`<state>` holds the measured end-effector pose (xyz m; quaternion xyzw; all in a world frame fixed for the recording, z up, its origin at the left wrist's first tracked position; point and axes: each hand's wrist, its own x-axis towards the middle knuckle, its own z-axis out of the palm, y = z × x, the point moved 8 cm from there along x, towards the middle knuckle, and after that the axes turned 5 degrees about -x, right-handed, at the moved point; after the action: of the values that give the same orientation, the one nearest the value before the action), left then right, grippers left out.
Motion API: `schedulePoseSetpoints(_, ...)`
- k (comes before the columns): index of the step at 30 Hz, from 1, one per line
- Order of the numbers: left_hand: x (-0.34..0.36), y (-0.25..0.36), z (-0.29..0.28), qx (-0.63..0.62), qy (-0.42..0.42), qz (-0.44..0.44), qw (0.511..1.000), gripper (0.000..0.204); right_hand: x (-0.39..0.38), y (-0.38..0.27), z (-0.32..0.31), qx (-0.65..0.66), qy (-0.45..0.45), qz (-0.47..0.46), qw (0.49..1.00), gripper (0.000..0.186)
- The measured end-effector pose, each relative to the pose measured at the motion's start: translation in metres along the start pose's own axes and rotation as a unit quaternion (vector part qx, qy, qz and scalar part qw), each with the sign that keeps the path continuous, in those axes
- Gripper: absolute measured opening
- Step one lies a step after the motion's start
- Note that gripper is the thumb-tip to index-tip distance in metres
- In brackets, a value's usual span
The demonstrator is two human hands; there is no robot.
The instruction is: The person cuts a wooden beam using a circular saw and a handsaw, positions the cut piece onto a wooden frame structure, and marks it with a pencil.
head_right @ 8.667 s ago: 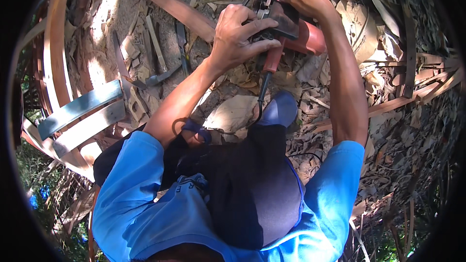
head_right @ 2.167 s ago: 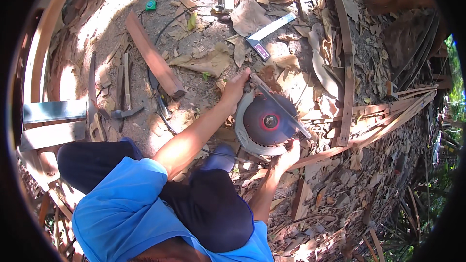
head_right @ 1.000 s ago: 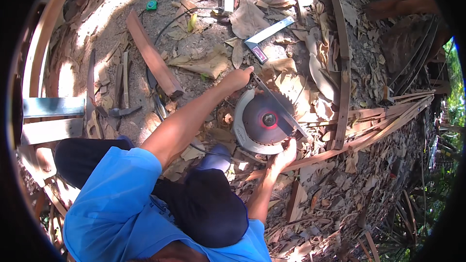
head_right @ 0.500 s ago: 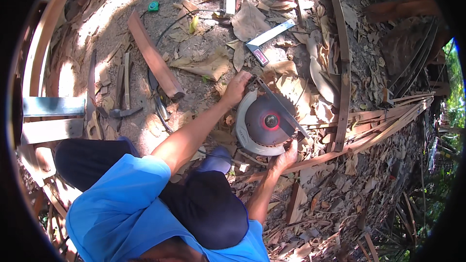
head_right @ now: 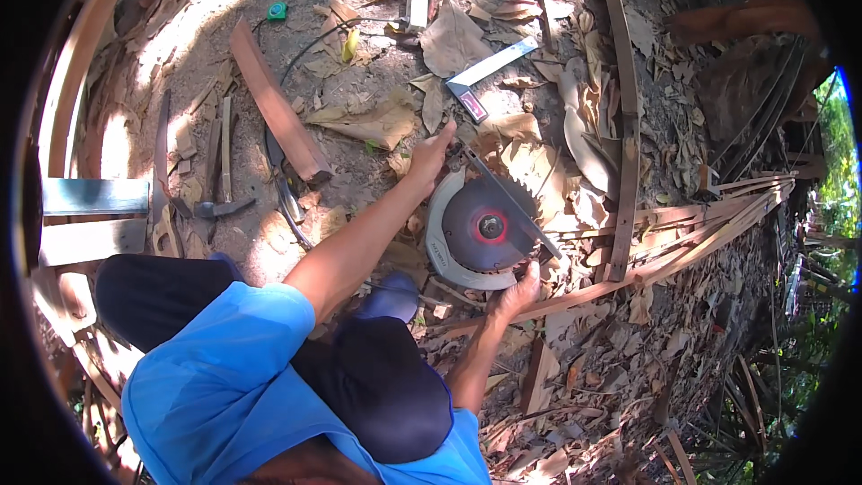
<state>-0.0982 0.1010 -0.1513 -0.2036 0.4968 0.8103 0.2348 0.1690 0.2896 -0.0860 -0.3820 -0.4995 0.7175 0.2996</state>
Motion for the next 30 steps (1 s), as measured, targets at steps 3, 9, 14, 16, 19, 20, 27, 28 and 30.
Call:
schedulePoseSetpoints(3,0.007,-0.001,0.004,-0.016,-0.032,0.023,0.999,0.054,-0.003,-0.004,0.001,-0.011,0.024,0.003,1.0,0.029)
schedulePoseSetpoints(9,0.013,0.012,0.006,0.05,-0.009,0.092,0.994,0.056,-0.006,-0.008,0.007,0.003,0.038,0.022,0.999,0.029)
schedulePoseSetpoints(14,-0.012,0.047,0.001,0.109,0.008,0.14,0.984,0.065,-0.006,-0.012,0.007,-0.014,0.033,0.003,0.999,0.029)
schedulePoseSetpoints(16,-0.026,0.06,-0.003,0.133,-0.012,0.127,0.983,0.06,-0.006,-0.01,0.005,-0.031,0.032,0.013,0.999,0.03)
schedulePoseSetpoints(19,-0.038,0.059,-0.004,0.124,-0.034,0.023,0.991,0.06,-0.007,-0.01,0.004,-0.015,0.024,0.005,1.0,0.03)
schedulePoseSetpoints(20,-0.04,0.059,-0.004,0.097,-0.026,-0.003,0.995,0.062,-0.007,-0.01,0.011,0.013,-0.025,-0.001,1.0,0.031)
schedulePoseSetpoints(27,-0.038,0.055,0.008,0.099,-0.042,-0.025,0.994,0.068,-0.002,-0.004,0.002,0.014,0.006,0.002,1.0,0.029)
schedulePoseSetpoints(28,-0.038,0.054,0.006,0.112,-0.029,-0.024,0.993,0.069,-0.001,-0.005,0.001,0.002,0.015,-0.006,1.0,0.029)
schedulePoseSetpoints(30,-0.037,0.054,0.004,0.123,-0.017,-0.021,0.992,0.07,0.0,-0.003,0.001,0.016,0.012,-0.003,1.0,0.028)
